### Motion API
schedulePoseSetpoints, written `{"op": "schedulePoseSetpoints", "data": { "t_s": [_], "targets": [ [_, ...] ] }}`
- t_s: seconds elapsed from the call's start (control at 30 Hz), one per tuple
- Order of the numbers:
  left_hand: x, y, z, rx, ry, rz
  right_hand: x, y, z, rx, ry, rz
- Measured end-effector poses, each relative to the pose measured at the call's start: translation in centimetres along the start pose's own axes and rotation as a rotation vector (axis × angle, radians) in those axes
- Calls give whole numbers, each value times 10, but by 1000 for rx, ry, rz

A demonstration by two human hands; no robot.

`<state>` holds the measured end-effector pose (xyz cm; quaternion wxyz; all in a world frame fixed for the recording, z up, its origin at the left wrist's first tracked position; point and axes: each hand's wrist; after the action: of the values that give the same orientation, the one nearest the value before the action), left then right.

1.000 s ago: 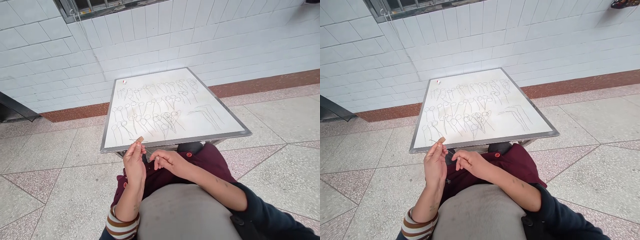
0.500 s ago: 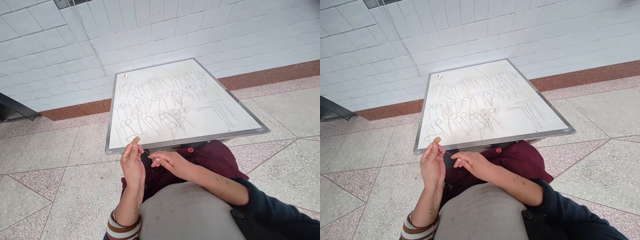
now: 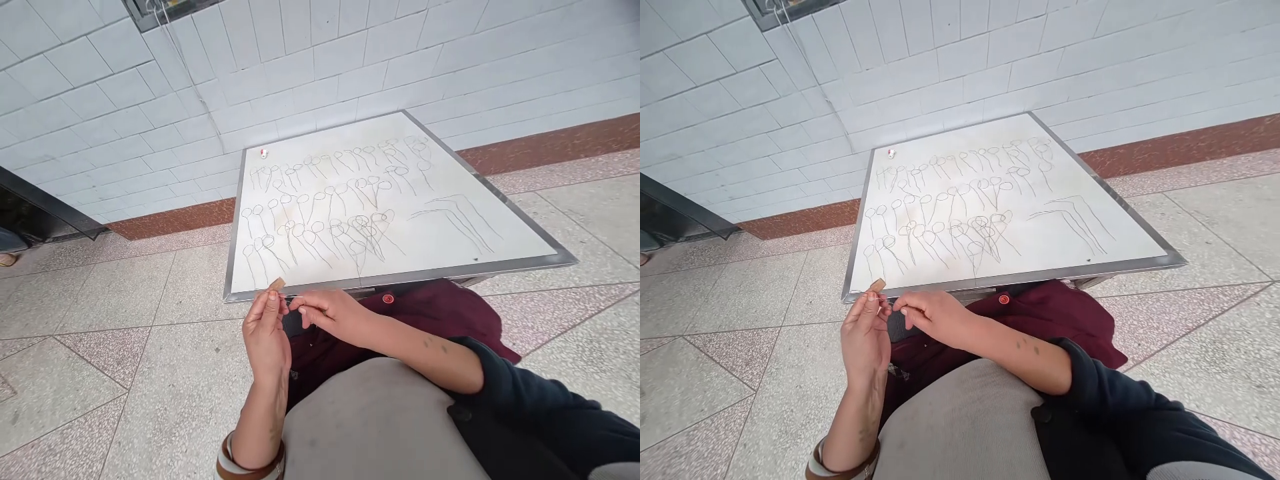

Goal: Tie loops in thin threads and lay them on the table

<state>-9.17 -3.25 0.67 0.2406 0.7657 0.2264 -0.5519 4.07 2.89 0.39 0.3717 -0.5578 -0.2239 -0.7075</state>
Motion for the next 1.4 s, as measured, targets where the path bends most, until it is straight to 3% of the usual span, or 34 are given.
{"op": "schedulePoseSetpoints", "data": {
  "t_s": [0.23,0.4,0.77,1.0,1.07,1.17,1.4],
  "targets": [
    [13,10,-10,-25,45,57,-9,24,2,-14,103,59],
    [22,17,-32,21,103,86,-22,42,10,-149,169,121],
    [42,34,-74,176,8,20,-22,73,41,-264,150,0],
    [53,49,-98,263,-20,66,-37,86,48,-386,198,31],
    [53,48,-106,283,8,103,-39,89,55,-396,124,20],
    [50,45,-119,314,21,113,-38,91,71,-373,-163,-27],
    [45,39,-142,419,37,243,-43,87,105,-98,-861,-116]
  ]
}}
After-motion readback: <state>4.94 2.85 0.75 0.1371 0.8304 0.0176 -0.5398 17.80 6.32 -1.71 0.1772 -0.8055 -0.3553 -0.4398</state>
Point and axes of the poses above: each hand's wrist, its own y-axis away from the middle knuckle, its own z-axis out of the back of the hand, x = y × z, and after that the axes turned 9 degrees about -y, right-handed
